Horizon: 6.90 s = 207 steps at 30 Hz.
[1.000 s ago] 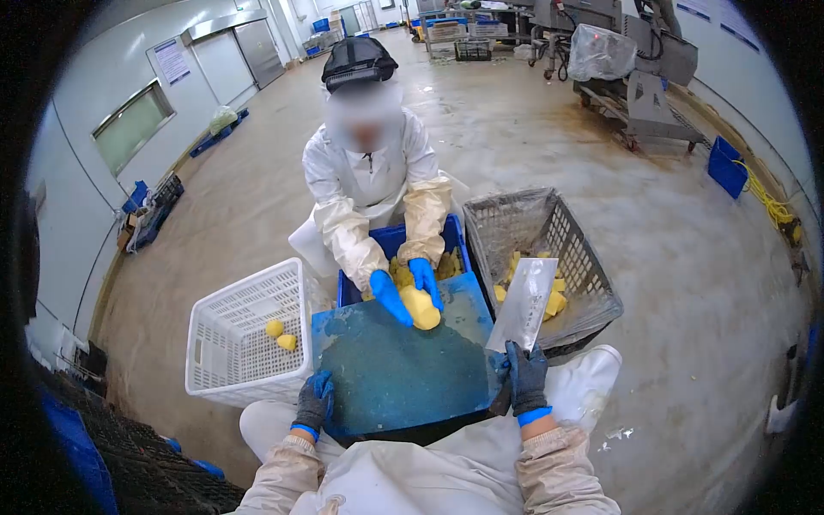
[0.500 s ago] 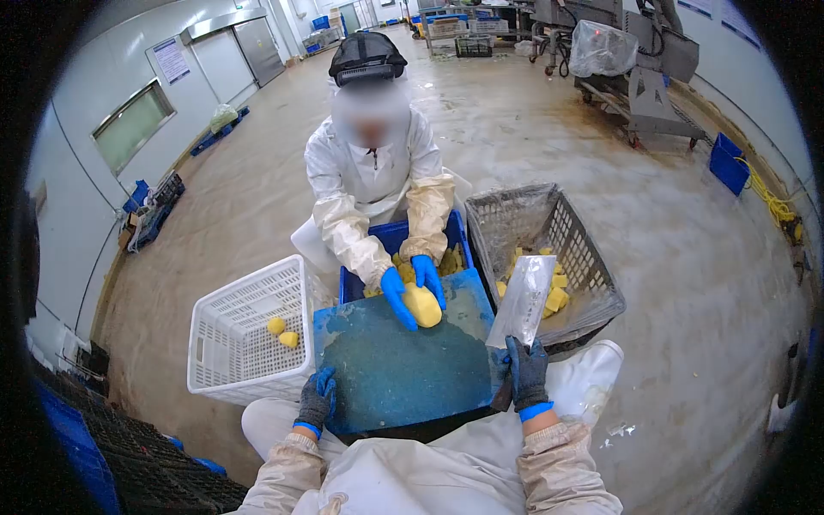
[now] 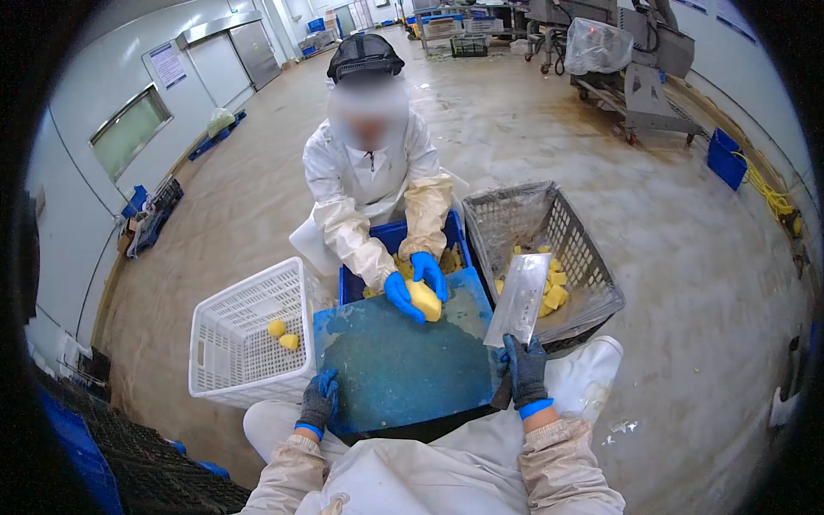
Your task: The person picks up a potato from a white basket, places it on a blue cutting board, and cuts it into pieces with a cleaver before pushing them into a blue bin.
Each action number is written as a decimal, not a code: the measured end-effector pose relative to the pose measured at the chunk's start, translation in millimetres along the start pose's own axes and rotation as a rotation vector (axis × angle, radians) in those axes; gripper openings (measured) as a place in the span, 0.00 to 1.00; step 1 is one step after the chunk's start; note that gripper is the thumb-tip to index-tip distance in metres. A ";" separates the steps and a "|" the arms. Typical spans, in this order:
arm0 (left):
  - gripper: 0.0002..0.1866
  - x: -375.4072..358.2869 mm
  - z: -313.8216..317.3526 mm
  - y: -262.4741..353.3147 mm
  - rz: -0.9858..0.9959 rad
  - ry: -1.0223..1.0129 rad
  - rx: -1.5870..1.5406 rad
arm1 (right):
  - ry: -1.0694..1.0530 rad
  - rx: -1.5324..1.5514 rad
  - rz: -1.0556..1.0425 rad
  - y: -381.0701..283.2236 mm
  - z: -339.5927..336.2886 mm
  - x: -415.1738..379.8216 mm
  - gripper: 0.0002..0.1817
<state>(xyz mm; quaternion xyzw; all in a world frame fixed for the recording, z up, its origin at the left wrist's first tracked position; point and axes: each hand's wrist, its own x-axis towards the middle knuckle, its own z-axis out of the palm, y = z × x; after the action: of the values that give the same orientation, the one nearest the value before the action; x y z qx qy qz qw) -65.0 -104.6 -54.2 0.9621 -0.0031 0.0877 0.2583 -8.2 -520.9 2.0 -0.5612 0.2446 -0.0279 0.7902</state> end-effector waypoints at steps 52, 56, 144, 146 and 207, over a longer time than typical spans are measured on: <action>0.16 -2.0 3.8 -1.8 -0.025 -0.023 -0.013 | -0.048 -0.087 -0.027 -3.6 4.7 -5.1 0.09; 0.16 -1.1 2.4 -1.0 -0.017 -0.029 -0.024 | -0.030 -0.098 -0.029 -1.4 5.1 -3.9 0.08; 0.37 160.8 94.9 135.8 -0.082 -0.319 0.385 | -0.070 -0.038 0.022 -18.6 17.2 0.3 0.07; 0.30 132.3 77.3 123.2 -0.015 -0.064 0.014 | -0.094 -0.181 -0.012 -16.8 14.4 -0.5 0.09; 0.29 29.1 126.6 35.7 -0.589 0.510 -1.089 | -0.791 -1.466 -0.604 11.9 115.9 -127.3 0.15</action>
<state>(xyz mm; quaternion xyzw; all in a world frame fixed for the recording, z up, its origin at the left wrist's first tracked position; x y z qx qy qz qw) -17.0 -197.4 -139.3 0.6043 0.2769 0.2242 0.7126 -74.4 -374.8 65.5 -0.9356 -0.2487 0.1242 0.2175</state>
